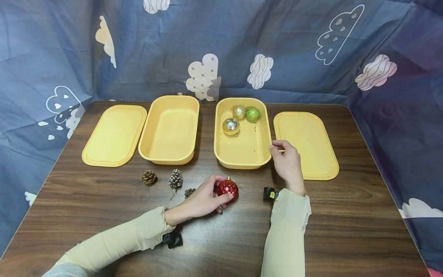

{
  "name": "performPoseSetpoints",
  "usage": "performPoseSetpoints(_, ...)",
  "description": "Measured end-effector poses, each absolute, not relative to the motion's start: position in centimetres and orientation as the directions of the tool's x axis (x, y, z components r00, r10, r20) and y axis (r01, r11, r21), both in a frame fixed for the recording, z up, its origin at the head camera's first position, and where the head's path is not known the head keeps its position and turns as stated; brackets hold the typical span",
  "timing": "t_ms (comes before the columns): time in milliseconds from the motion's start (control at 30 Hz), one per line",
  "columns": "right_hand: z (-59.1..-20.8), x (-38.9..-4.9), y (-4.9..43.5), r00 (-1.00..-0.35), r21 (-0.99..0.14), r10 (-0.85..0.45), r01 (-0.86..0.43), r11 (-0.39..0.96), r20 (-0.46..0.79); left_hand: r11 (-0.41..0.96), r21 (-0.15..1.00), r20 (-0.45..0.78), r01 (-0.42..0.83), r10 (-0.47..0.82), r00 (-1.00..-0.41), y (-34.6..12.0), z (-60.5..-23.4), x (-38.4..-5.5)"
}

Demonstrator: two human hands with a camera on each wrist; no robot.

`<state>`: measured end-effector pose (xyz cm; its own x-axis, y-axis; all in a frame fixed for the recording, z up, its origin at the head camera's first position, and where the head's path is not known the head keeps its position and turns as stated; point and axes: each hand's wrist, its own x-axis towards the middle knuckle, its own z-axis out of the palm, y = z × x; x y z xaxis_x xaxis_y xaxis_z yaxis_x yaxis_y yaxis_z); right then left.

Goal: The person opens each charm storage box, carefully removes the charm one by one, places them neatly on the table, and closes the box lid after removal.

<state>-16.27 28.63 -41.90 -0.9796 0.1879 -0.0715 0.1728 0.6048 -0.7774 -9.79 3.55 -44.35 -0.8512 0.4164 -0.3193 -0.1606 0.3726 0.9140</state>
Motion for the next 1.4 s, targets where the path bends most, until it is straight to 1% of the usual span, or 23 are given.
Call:
performPoseSetpoints(133,-41.95,-16.30,28.64,-0.980,-0.780,0.186,0.170,0.602,-0.071,0.409,0.902,-0.317,-0.137,0.413,-0.854,3.47,-44.31,-9.73)
performPoseSetpoints(400,-41.90,-16.32,28.71,-0.980,-0.782,0.180,0.181,0.597,-0.089,0.419,0.898,-0.316,-0.130,0.411,-0.855,3.33,-44.24,-9.52)
performPoseSetpoints(733,-41.86,-16.37,28.69,-0.980,-0.780,0.179,0.175,0.601,-0.082,0.480,0.875,-0.279,-0.064,0.392,-0.877,3.28,-44.32,-9.60)
performPoseSetpoints(933,-41.79,-16.25,28.65,-0.981,-0.777,0.177,0.172,0.605,-0.079,0.527,0.850,-0.246,0.002,0.401,-0.883,3.20,-44.14,-9.62)
performPoseSetpoints(1400,-41.63,-16.13,28.71,-0.982,-0.773,0.171,0.173,0.610,-0.085,0.529,0.846,-0.193,0.059,0.408,-0.892,3.17,-43.68,-10.04)
